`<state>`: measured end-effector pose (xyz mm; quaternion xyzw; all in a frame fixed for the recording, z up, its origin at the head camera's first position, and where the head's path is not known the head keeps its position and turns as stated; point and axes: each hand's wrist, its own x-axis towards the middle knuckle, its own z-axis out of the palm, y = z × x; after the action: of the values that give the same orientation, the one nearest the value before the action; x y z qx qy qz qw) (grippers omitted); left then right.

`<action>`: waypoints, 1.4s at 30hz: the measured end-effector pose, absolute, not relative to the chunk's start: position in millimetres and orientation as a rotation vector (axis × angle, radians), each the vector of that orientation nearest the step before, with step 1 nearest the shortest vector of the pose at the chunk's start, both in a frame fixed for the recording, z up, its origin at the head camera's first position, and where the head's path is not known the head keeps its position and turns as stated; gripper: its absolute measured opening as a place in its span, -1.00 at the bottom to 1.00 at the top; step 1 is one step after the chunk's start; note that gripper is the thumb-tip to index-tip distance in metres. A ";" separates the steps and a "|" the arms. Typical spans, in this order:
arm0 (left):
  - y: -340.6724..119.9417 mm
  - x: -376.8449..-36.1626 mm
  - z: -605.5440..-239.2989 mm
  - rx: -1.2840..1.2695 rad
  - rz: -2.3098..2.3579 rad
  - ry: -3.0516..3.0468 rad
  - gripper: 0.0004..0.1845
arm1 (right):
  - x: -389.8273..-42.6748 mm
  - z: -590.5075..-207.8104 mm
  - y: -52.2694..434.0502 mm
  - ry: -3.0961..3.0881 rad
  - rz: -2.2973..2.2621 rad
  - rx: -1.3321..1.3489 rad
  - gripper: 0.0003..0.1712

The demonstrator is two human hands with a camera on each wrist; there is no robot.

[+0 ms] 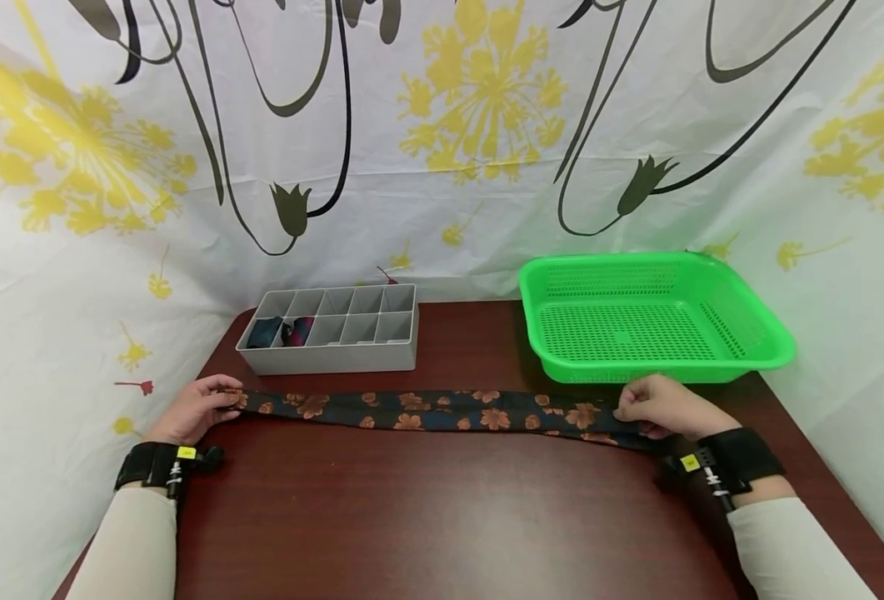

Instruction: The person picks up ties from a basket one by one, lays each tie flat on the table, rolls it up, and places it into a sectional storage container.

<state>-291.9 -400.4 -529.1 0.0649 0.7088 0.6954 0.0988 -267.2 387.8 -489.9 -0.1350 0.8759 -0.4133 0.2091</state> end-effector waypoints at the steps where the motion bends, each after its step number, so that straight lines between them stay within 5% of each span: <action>1: -398.9 -291.9 -528.0 0.172 2.047 2.117 -0.78 | -266.8 -488.6 392.0 2.354 -1.170 -0.367 -0.68; 12: -387.3 -293.3 -524.9 0.105 1.666 2.436 -0.86 | -268.4 -488.0 422.4 2.575 -0.969 -0.231 -0.80; 22: -391.2 -293.8 -522.4 0.159 1.613 2.350 -0.85 | -271.9 -492.7 446.4 2.496 -1.139 -0.093 -0.61; 28: -391.8 -293.8 -517.5 0.302 1.606 2.220 -0.88 | -275.8 -506.4 473.1 2.260 -1.391 -0.155 -0.82; 36: -384.2 -293.4 -516.8 0.346 1.623 2.110 -0.93 | -274.8 -515.6 502.2 2.000 -1.607 -0.294 -0.59; 42: -372.3 -291.8 -517.8 0.250 1.558 2.329 -0.63 | -269.1 -506.7 504.0 2.289 -1.417 -0.122 -0.75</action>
<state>-291.8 -372.3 -517.8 0.0877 0.8167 0.5465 0.1633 -269.1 504.0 -506.7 -0.0442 0.8284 -0.5127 0.2214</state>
